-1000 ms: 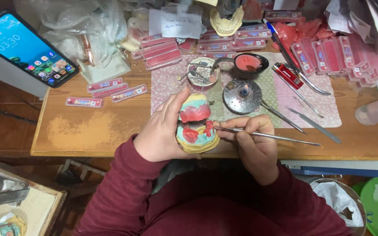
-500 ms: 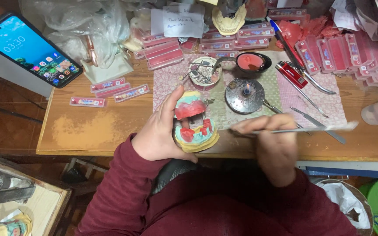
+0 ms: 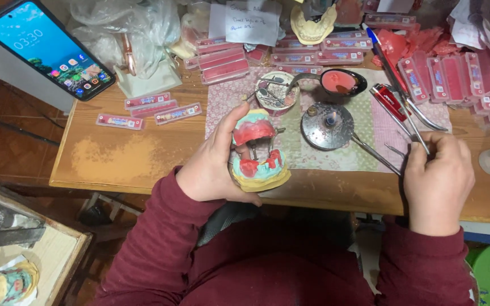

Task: Applying and shaping pink dental wax on a jaw mold using a heated carving tool.

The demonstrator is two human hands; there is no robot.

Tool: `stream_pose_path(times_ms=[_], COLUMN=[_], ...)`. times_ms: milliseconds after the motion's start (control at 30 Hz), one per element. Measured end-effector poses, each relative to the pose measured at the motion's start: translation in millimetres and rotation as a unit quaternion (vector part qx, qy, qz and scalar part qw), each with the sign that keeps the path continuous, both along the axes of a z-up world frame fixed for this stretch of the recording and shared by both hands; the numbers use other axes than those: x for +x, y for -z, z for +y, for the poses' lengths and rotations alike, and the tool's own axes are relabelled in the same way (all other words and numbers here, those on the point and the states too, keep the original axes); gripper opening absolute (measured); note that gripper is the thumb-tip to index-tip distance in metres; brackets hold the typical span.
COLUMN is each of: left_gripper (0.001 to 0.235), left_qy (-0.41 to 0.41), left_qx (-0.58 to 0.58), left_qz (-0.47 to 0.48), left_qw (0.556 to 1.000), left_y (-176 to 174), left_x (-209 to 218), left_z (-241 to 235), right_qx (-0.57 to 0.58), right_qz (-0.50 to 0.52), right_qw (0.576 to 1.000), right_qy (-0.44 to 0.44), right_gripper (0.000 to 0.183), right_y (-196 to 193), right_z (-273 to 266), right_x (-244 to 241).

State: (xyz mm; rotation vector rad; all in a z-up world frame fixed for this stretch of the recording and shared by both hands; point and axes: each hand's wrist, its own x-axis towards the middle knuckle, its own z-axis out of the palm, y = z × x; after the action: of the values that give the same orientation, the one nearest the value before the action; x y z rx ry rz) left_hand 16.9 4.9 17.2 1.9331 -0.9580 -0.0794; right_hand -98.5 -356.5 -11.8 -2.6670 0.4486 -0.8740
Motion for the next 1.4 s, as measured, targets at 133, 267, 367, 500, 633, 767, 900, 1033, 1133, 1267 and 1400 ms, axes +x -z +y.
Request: stream_pose_path(times_ms=[133,267,367,500,633,767,900,1033,1133,1267,1400], left_gripper=[0.142,0.129,0.116,0.104,0.096,0.095,0.094,0.096,0.097,0.098,0.1], left_qy=[0.004,0.012,0.024,0.036,0.031,0.02,0.025,0.036,0.045,0.048,0.045], left_qx=[-0.027,-0.044,-0.062,-0.082,-0.092,-0.085,-0.09,-0.099,-0.105,-0.111,-0.106], left_qz=[-0.056,-0.083,-0.112,-0.139,-0.166,-0.178,-0.178,-0.166,-0.148,-0.14,-0.122], left_qw=[0.998,0.996,0.991,0.986,0.981,0.98,0.98,0.981,0.982,0.983,0.986], left_y=[0.6,0.7,-0.3,-3.6,-3.0,-0.5,2.3,6.3,6.8,6.7,7.4], left_x=[-1.9,-4.7,-4.7,-6.5,-8.2,-8.9,-7.8,-6.1,-4.2,-3.7,-4.1], left_z=[-2.8,-2.7,-3.5,-4.0,-4.9,-3.2,-1.1,-0.7,0.5,0.3,2.0], right_qx=[-0.063,-0.097,-0.099,-0.086,-0.074,-0.068,-0.048,-0.043,-0.043,-0.049,-0.022], right_qz=[0.007,0.017,-0.01,-0.05,-0.076,-0.08,-0.05,-0.022,-0.013,-0.014,0.002], right_qw=[0.998,0.995,0.995,0.991,0.985,0.983,0.985,0.985,0.986,0.986,0.991], right_qy=[-0.001,-0.006,-0.03,-0.089,-0.138,-0.152,-0.158,-0.163,-0.161,-0.158,-0.133], right_gripper=[0.009,0.012,0.01,0.008,0.008,0.009,0.011,0.012,0.012,0.011,0.013], right_y=[5.3,12.6,10.9,6.1,-4.9,-7.5,4.1,-2.1,-1.9,-12.8,3.0], right_z=[-4.0,-8.7,-7.4,1.2,17.6,24.6,16.8,20.6,21.8,29.0,19.9], right_x=[2.2,2.0,0.1,-1.9,-1.3,-1.4,-4.3,-4.9,-5.9,-2.5,-6.3])
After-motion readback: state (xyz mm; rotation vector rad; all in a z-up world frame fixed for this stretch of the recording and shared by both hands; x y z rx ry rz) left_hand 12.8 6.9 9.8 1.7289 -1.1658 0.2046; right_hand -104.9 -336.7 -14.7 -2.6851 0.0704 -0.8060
